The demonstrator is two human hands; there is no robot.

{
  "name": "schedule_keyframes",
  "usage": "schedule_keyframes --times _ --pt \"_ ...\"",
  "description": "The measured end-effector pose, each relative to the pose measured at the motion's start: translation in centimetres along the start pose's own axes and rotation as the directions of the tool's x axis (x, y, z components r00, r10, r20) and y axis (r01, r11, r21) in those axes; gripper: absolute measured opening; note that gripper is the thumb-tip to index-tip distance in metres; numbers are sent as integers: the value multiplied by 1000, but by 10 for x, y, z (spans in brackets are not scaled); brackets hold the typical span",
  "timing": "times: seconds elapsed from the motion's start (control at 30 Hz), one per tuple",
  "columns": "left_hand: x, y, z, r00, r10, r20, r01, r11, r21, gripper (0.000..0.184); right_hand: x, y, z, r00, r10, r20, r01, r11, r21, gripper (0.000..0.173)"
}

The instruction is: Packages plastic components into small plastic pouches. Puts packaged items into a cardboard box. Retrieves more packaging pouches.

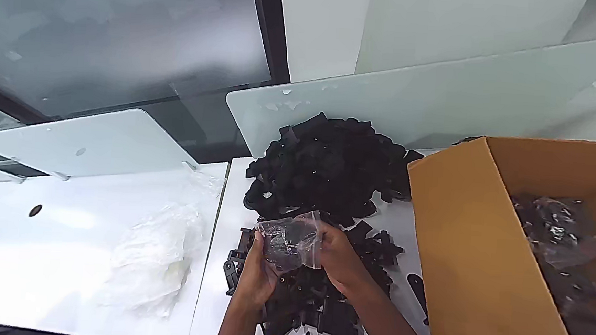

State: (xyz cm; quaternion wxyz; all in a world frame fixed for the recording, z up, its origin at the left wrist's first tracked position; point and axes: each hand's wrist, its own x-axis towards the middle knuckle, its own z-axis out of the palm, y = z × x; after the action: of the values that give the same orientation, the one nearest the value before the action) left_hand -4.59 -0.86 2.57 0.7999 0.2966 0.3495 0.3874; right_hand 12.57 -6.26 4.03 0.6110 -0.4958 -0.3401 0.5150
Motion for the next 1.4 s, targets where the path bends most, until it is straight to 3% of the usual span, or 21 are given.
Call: schedule_keyframes --times 0.07,0.1,0.17,0.23,0.4,0.5,0.57,0.63,0.73,0.8,0.9,0.97,1.07,1.27,1.4 --pt "1 -6 0 1000 5 16 -5 1000 -22 97 2 -2 -5 994 -110 28 112 912 -394 57" --pt "3 -10 0 1000 30 0 -30 1000 7 90 1 -6 -5 989 -141 39 139 816 -561 57" --pt "6 -14 -1 999 31 -39 -29 999 42 58 0 -12 -6 985 -162 64 159 689 -707 56" --pt "9 -16 -2 998 -23 -59 24 1000 20 45 0 -14 -9 968 -235 88 226 663 -714 54" --pt "15 -10 -10 991 -77 -109 66 992 -104 48 -5 -20 -17 886 -434 163 440 674 -593 46" --pt "20 -5 -16 989 -66 -135 51 993 -107 55 -8 -19 -24 863 -477 165 505 813 -289 50" --pt "21 0 -24 982 -52 -181 33 994 -105 60 -13 -16 -29 873 -475 108 487 846 -216 53" --pt "21 4 -30 971 -38 -235 22 997 -71 64 -18 -11 -36 899 -433 66 416 798 -436 52" --pt "20 5 -35 958 -40 -286 27 998 -49 66 -22 4 -46 938 -320 132 301 568 -766 48" --pt "19 4 -34 964 -49 -260 29 996 -80 65 -25 11 -50 954 -263 141 255 475 -842 47" --pt "20 -1 -33 982 -35 -185 13 993 -114 61 -30 14 -57 946 -311 91 223 419 -880 47" --pt "21 -2 -29 984 -24 -177 3 993 -116 59 -32 17 -62 929 -354 112 233 323 -917 47" --pt "24 -4 -22 990 -42 -134 23 990 -142 57 -31 22 -60 940 -296 170 239 216 -947 48" --pt "20 -19 -2 991 -108 -74 98 987 -128 56 -20 37 -56 977 -125 173 198 222 -955 54" --pt "18 -24 4 991 -125 -41 118 983 -138 54 -27 22 -58 989 -42 145 150 237 -960 58"
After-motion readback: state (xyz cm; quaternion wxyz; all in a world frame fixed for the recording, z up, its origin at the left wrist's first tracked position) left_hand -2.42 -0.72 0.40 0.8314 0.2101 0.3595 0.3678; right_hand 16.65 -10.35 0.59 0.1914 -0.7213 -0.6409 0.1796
